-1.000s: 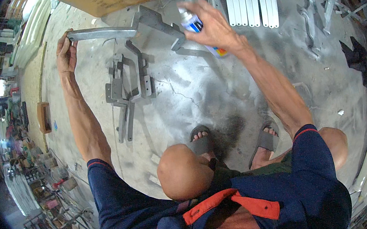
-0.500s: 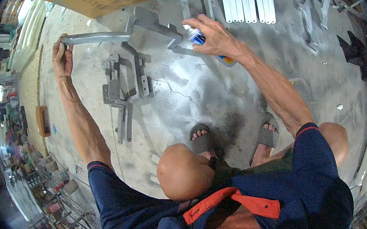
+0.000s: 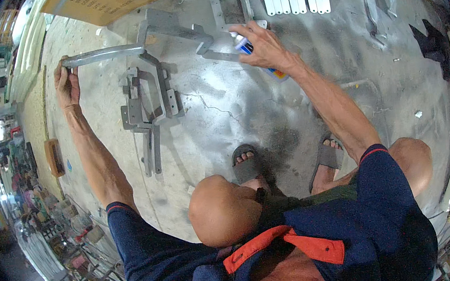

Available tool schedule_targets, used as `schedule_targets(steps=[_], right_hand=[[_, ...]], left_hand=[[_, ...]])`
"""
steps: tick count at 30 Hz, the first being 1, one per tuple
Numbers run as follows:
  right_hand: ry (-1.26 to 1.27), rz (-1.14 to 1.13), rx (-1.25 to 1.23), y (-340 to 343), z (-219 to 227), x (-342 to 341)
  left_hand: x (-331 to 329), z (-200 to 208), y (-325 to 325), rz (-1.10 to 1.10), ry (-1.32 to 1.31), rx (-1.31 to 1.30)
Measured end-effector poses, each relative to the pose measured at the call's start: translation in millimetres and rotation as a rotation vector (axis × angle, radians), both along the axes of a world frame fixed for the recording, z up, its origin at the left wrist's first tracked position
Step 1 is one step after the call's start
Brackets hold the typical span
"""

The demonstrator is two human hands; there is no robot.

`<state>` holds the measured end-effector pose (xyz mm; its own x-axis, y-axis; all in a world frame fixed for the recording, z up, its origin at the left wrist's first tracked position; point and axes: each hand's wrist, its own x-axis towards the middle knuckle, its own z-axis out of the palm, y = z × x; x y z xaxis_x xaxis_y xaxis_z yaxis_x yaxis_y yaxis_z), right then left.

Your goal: The person sits on the floor and spray-paints multiple metal parts one at a time using a spray can. They pick up each part, apply paint to both sides, and place it back on the floor.

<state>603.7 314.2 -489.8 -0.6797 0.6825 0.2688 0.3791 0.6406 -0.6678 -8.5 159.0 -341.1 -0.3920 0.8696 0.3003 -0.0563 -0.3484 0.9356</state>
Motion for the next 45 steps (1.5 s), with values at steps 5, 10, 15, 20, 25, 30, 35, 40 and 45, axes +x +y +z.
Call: schedule_targets(steps=[5,10,15,20,25,30,35,40,45], right_hand=[[0.159,-0.054,-0.049,3,-6,-2],[0.377,-0.003,0.061,24,6,-37],[0.012,-0.017,-0.161,20,-27,-19],[0.356,-0.117,-0.118,16,-51,-8],[0.254,-0.115,-0.235,9,-70,-19],[0.163,-0.130,-0.356,-6,-101,-10],[0.350,-0.185,-0.303,-3,-111,-21],[0.388,-0.150,-0.315,-3,-114,-37],[0.249,-0.136,-0.308,-15,-95,-28]], left_hand=[[-16,-5,-11,0.074,-0.036,-0.023],[-25,-13,-19,0.112,-0.064,0.027],[-36,-20,-38,0.074,-0.053,0.037],[-51,-27,-61,-0.060,-0.102,0.019],[-62,-36,-69,-0.055,-0.097,0.063],[-69,-39,-69,-0.093,-0.170,0.080],[-73,-41,-72,-0.203,-0.185,0.066],[-70,-42,-79,-0.134,-0.211,0.067],[-57,-42,-75,-0.061,-0.187,0.089]])
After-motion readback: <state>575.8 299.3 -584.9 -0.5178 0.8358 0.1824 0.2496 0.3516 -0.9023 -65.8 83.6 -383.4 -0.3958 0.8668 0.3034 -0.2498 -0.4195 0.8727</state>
